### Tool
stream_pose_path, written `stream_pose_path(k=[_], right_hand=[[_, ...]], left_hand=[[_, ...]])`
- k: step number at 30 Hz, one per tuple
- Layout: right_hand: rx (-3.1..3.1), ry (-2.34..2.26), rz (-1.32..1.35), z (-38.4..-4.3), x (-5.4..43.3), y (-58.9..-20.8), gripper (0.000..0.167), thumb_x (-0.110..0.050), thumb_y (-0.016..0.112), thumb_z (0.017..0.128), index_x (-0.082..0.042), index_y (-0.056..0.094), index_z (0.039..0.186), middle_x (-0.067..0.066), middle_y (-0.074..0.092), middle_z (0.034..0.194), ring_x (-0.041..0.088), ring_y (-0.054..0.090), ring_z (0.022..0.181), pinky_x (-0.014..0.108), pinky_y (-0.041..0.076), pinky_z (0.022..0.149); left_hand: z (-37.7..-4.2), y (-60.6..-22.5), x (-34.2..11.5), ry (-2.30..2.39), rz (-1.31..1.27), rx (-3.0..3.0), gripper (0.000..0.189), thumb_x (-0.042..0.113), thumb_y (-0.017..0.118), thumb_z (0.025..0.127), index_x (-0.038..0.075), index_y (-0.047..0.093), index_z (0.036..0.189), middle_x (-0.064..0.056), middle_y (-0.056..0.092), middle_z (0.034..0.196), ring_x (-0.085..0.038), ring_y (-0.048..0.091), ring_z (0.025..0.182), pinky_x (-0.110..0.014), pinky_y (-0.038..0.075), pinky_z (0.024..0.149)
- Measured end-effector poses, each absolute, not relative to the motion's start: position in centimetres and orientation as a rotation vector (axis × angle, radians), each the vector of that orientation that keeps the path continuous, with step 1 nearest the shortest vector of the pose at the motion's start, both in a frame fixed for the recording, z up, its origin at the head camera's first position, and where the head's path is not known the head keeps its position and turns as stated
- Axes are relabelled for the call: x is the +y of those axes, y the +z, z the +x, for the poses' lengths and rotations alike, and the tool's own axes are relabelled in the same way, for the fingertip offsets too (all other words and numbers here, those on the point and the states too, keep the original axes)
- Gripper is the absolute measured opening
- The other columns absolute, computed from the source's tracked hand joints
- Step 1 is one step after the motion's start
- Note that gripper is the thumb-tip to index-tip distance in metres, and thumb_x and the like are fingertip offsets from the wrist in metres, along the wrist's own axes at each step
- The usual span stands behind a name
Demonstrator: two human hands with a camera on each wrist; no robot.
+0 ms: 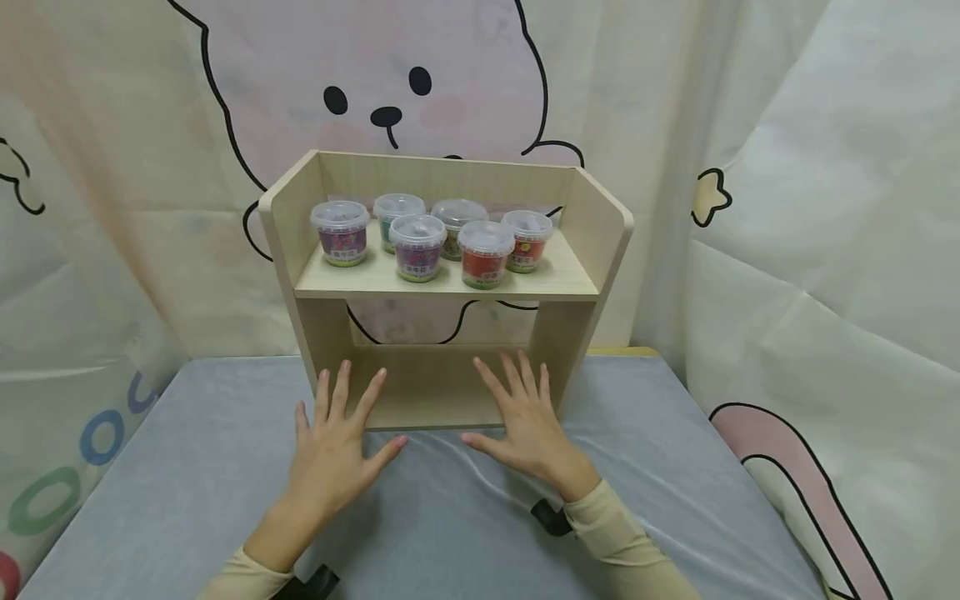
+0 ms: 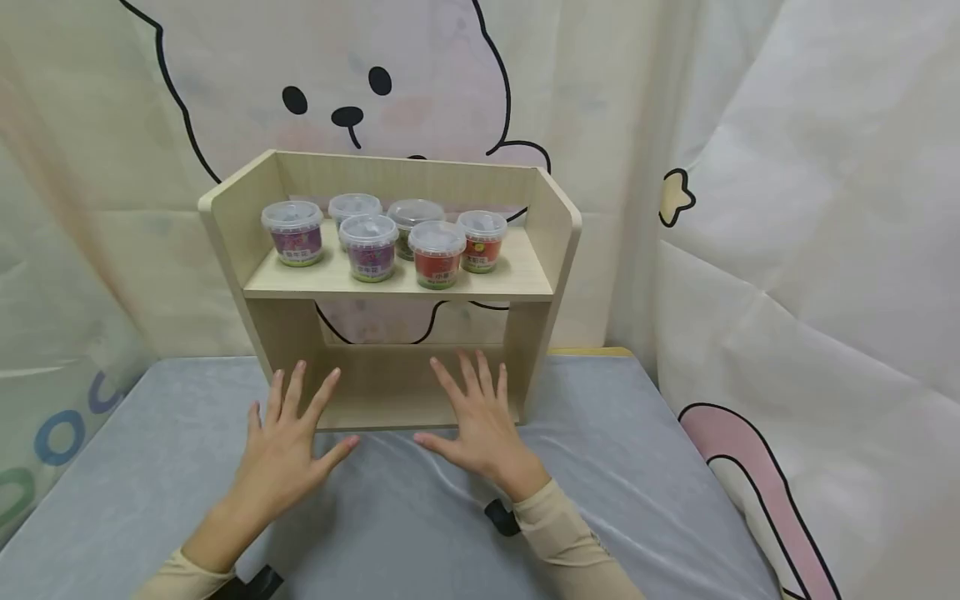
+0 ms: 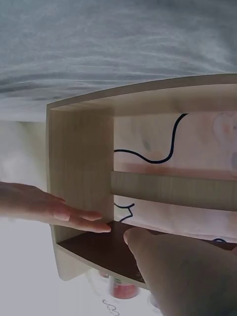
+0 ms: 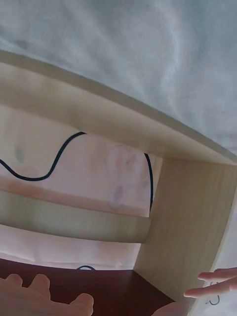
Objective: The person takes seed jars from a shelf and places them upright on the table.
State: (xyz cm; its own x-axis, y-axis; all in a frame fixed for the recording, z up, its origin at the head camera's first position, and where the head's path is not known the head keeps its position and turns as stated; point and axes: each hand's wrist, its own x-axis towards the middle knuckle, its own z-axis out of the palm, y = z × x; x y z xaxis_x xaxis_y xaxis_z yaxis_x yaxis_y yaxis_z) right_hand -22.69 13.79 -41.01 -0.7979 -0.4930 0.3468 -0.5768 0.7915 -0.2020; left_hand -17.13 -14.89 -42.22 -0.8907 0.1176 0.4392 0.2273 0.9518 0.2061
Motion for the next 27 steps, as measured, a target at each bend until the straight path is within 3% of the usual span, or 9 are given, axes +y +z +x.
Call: stream_pose_path(k=[3, 5, 10, 15, 20, 24, 27], right_hand=[[-2.704, 0.468, 0.851, -22.7, 13.5, -40.6, 0.104, -0.093, 0.025, 0.082, -0.031, 0.011, 0.164, 0.019, 0.012, 0.17, 0.047, 0.004, 0.157, 0.075, 0.004, 0.119], [-2.727, 0.508, 0.874, -22.7, 13.4, -40.4, 0.103, -0.093, 0.025, 0.082, -0.032, 0.01, 0.164, 0.018, 0.009, 0.171, 0.045, 0.002, 0.158, 0.073, 0.004, 0.121], [-2.755, 0.602, 0.926, -22.8, 13.2, -40.1, 0.096, -0.08, 0.047, 0.088, -0.035, 0.009, 0.164, 0.014, 0.006, 0.172, 0.042, 0.003, 0.158, 0.067, 0.011, 0.124], [-2.733, 0.645, 0.951, -23.1, 12.9, -39.6, 0.095, -0.058, 0.068, 0.09, -0.03, 0.014, 0.164, 0.012, 0.01, 0.172, 0.039, 0.007, 0.159, 0.065, 0.022, 0.123], [-2.708, 0.663, 0.965, -23.3, 12.9, -38.5, 0.093, -0.049, 0.073, 0.089, -0.025, 0.022, 0.163, 0.012, 0.019, 0.17, 0.038, 0.016, 0.158, 0.064, 0.032, 0.119], [-2.708, 0.68, 0.986, -23.5, 12.9, -37.3, 0.089, -0.047, 0.072, 0.091, -0.025, 0.024, 0.162, 0.011, 0.023, 0.169, 0.036, 0.021, 0.157, 0.061, 0.034, 0.118], [-2.702, 0.695, 1.015, -23.6, 12.8, -36.5, 0.086, -0.044, 0.072, 0.092, -0.025, 0.025, 0.162, 0.012, 0.026, 0.167, 0.036, 0.026, 0.155, 0.061, 0.039, 0.115]], left_hand=[[-17.0, -41.9, -15.3, -0.341, -0.268, -2.624, 0.099, 0.061, 0.07, 0.085, 0.036, 0.013, 0.163, -0.023, 0.016, 0.168, -0.054, 0.021, 0.151, -0.08, 0.03, 0.107], [-17.0, -41.9, -15.7, -0.351, -0.278, -2.576, 0.099, 0.053, 0.074, 0.085, 0.032, 0.017, 0.163, -0.026, 0.022, 0.165, -0.054, 0.025, 0.148, -0.077, 0.034, 0.107], [-17.4, -42.1, -16.8, -0.468, -0.315, -2.426, 0.093, 0.032, 0.081, 0.084, 0.021, 0.028, 0.16, -0.028, 0.037, 0.156, -0.053, 0.036, 0.141, -0.071, 0.04, 0.105], [-17.9, -41.6, -18.0, -0.61, -0.34, -2.306, 0.083, 0.018, 0.078, 0.084, 0.014, 0.036, 0.156, -0.026, 0.044, 0.15, -0.049, 0.04, 0.139, -0.068, 0.042, 0.105], [-18.1, -40.7, -19.2, -0.68, -0.346, -2.261, 0.076, 0.012, 0.074, 0.086, 0.013, 0.04, 0.154, -0.024, 0.048, 0.148, -0.046, 0.044, 0.136, -0.065, 0.045, 0.1], [-18.2, -40.1, -20.0, -0.764, -0.322, -2.223, 0.07, 0.006, 0.071, 0.087, 0.01, 0.044, 0.151, -0.022, 0.05, 0.147, -0.045, 0.046, 0.136, -0.064, 0.042, 0.102], [-18.6, -40.2, -20.5, -0.833, -0.293, -2.191, 0.065, 0.003, 0.068, 0.088, 0.008, 0.046, 0.149, -0.02, 0.053, 0.145, -0.041, 0.051, 0.131, -0.052, 0.045, 0.101]])
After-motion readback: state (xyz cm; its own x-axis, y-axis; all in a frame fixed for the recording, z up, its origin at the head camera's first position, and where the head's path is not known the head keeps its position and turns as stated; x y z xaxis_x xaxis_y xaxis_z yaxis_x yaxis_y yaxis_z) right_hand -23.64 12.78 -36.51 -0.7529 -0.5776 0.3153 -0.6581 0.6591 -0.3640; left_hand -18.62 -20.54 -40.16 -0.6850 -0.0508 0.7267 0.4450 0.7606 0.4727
